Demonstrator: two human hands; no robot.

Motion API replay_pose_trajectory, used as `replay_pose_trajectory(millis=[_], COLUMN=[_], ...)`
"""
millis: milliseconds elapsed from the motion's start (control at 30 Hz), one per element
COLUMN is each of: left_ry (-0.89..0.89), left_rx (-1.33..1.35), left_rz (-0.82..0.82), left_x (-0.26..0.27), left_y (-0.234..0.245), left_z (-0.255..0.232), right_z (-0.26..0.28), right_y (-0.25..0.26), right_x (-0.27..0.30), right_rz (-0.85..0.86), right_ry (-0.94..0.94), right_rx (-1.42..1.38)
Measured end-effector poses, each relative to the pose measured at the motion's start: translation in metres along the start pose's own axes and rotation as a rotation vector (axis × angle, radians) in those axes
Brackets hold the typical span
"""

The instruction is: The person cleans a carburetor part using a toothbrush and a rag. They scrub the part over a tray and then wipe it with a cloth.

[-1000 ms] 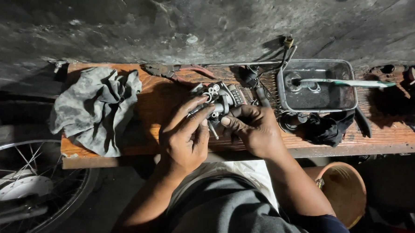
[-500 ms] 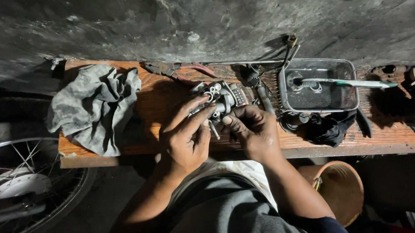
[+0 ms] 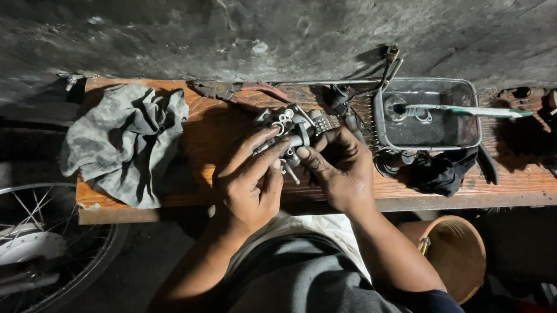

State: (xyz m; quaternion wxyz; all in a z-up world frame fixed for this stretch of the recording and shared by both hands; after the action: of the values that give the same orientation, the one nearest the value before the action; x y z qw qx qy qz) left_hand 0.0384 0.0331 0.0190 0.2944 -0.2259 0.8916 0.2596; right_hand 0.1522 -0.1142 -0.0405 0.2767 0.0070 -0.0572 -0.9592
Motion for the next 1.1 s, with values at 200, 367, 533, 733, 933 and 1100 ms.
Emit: replay_pose_trajectory(millis=[200, 367, 533, 733, 933, 1100], left_ry=[0.006, 0.023, 0.030, 0.028, 0.020, -0.014], left_rx=[-0.024, -0.008, 0.012, -0.055, -0.055, -0.020], left_rz=[0.014, 0.017, 0.013, 0.016, -0.001, -0.053], left_x=[-0.001, -0.001, 0.000, -0.001, -0.002, -0.001], left_y=[0.001, 0.001, -0.001, -0.004, -0.005, -0.005], left_z=[-0.001, -0.001, 0.002, 0.005, 0.011, 0.015], right_z=[0.023, 0.029, 0.043, 0.068, 0.045, 0.063], right_y=[-0.003, -0.008, -0.011, -0.022, -0.018, -0.025], right_x=[0.017, 0.027, 0.031, 0.036, 0.036, 0.038], right_rz=[-0.142, -0.189, -0.164, -0.196, -0.197, -0.141], right_ry=[0.425, 0.701, 0.777, 0.899, 0.868, 0.892], right_rx=[0.232, 0.620, 0.763, 0.847, 0.817, 0.807])
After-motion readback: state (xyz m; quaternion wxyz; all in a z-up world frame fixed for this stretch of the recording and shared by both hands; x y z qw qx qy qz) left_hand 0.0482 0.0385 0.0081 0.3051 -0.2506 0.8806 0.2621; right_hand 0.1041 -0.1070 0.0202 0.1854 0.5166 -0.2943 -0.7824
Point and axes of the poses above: each hand's wrist, its own x-axis away from the middle knuckle, its own y-axis out of the back of the hand, z = x × y, the point moved 7 cm from there along -x, towards the middle knuckle, and after that the axes turned 11 degrees about z, right-handed, at the moved point
